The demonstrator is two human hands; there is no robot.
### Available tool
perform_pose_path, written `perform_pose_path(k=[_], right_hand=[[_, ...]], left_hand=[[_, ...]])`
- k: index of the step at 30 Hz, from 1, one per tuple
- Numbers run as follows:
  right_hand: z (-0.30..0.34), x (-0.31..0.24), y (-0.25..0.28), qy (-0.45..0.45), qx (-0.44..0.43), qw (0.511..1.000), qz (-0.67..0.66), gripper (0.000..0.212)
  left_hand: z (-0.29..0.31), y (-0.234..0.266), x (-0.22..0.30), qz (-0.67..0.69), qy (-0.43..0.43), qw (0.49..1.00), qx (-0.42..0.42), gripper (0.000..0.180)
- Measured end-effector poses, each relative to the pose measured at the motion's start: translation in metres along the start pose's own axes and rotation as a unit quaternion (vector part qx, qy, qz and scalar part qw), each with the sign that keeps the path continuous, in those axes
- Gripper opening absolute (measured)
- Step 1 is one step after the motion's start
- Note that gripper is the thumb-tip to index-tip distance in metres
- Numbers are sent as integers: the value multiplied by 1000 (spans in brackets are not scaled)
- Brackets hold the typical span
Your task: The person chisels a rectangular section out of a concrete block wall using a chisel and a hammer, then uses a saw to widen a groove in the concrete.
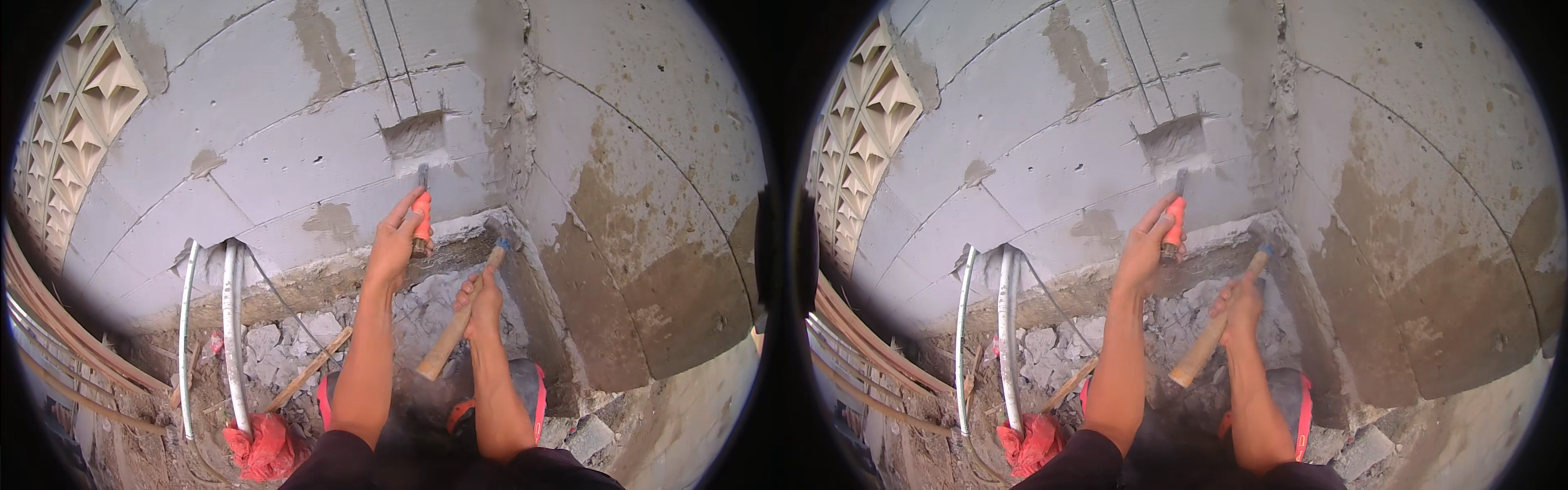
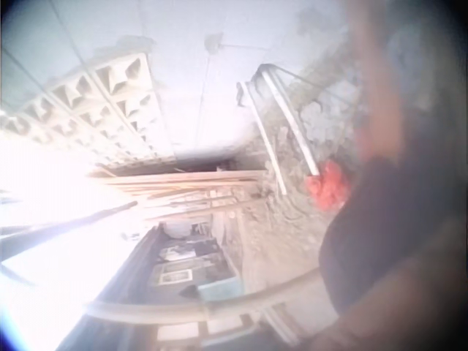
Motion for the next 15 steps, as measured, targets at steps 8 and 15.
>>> perform_pose_path(k=[8,15], right_hand=[[23,-22,-9,75,-29,996,44,38],[56,-61,-6,137,-46,985,92,36]], left_hand=[[18,-15,85,-64,-183,978,-78,69],[-2,-19,163,-85,-239,964,-82,64]])
Point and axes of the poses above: each hand's wrist, its own z-axis away from the middle knuckle, its own y-axis out of the back of the hand, x = y × z, the point moved 6 cm from there along -z, towards the middle knuckle, and after that the axes turned 4 degrees about z, right-handed, at the moved point
